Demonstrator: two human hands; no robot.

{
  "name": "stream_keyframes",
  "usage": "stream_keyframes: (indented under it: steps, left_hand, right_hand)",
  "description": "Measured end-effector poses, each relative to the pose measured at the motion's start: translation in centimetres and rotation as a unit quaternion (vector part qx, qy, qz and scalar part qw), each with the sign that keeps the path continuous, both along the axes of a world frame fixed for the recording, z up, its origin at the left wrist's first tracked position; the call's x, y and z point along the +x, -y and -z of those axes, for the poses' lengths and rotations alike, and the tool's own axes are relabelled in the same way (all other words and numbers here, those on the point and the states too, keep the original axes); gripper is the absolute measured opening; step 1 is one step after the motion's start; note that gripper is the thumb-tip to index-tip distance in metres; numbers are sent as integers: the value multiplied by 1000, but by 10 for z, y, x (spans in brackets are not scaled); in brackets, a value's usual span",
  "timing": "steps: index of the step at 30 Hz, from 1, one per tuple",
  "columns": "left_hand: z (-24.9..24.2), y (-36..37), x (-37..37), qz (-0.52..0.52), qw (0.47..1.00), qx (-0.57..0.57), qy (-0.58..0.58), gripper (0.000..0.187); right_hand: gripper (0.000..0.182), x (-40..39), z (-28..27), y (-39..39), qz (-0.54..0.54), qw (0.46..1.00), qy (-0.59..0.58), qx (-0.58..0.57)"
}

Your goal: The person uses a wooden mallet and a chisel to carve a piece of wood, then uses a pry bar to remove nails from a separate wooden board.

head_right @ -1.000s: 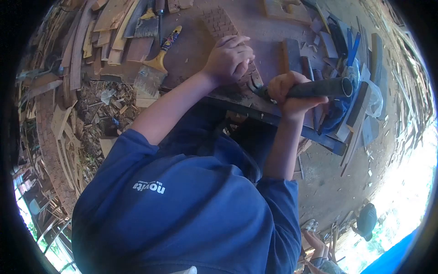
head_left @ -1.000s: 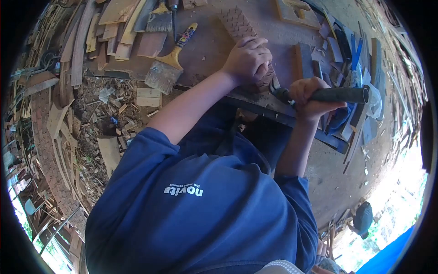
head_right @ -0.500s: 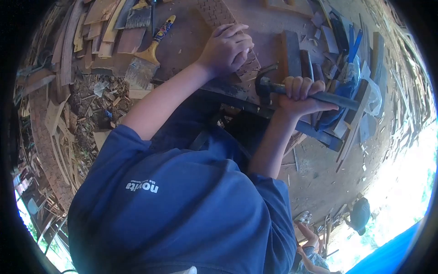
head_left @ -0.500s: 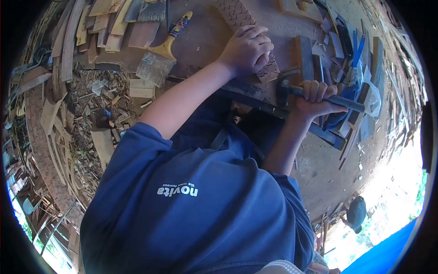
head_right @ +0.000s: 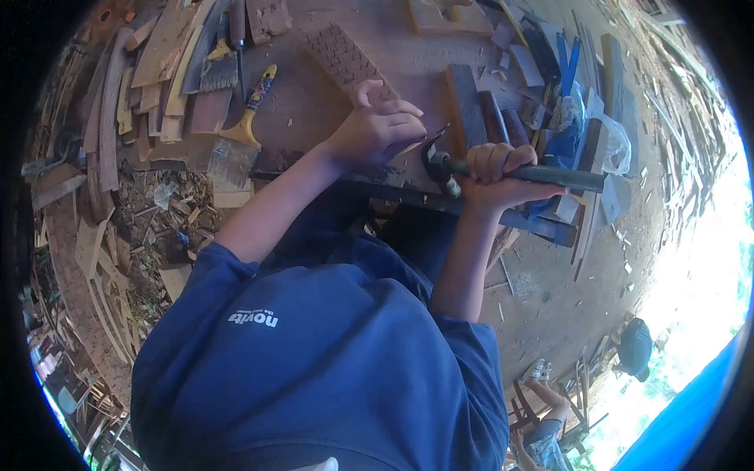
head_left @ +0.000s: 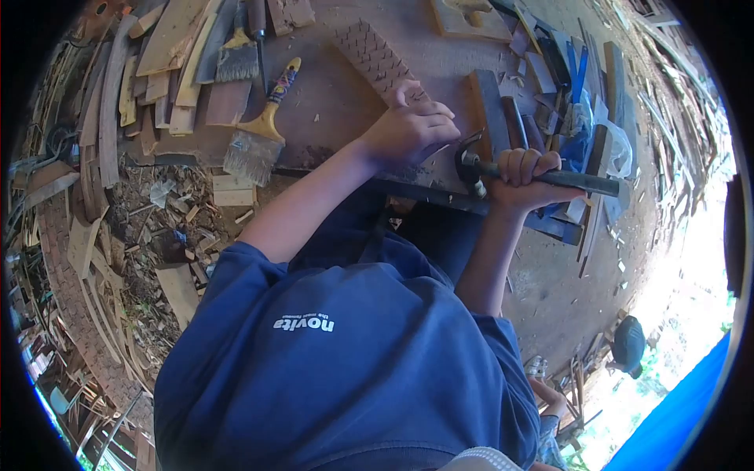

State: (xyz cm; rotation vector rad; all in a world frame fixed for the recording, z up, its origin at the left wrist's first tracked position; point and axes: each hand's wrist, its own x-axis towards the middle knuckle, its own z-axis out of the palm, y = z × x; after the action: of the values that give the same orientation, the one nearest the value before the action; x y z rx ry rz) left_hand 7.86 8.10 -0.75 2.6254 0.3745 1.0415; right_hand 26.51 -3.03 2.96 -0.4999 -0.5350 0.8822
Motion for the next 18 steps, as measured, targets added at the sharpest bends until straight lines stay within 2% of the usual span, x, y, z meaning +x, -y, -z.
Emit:
stream_keyframes:
  steps: [1,3,4,6,7,9,10,12,13,14,15,16,18]
  left_hand:
    - [-7,-7,0,1,1000,4,0,9]
    - [-25,-29,2,-75,997,-16,-9,6]
    - [-35,-44,8,-72,997,-13,-9,6]
    - [-48,-81,27,-169,985,-27,-20,12]
    - [-48,-98,40,-166,986,-24,-17,12]
    - [-51,-129,68,-229,966,11,-122,20]
    - [-57,-139,79,-225,967,16,-119,20]
    - [-59,-159,101,-229,952,-12,-201,25]
    - [-55,-171,111,-229,946,-19,-228,31]
    - [-41,-181,119,-256,932,-5,-257,23]
    - [-36,-184,122,-282,916,9,-285,27]
    - [-30,-186,124,-281,916,10,-286,27]
    - [-21,-189,119,-313,929,-8,-200,32]
  right_hand:
    - [82,-1,1,1,1,1000,0,4]
    - [83,-7,3,2,40,996,59,-61]
    - [83,-10,4,1,43,996,59,-58]
    - [85,-21,6,0,49,988,104,-100]
    - [85,-25,7,0,53,988,106,-97]
    - [88,-33,8,0,27,969,204,-137]
    - [88,-38,9,0,32,969,205,-133]
    - [89,-44,12,3,19,954,270,-130]
    - [89,-45,14,4,23,954,271,-128]
    - [89,-46,17,6,28,953,276,-119]
    - [89,-45,17,6,32,953,281,-111]
    - [88,-43,16,6,25,961,255,-106]
    - [88,-36,18,7,12,964,248,-100]
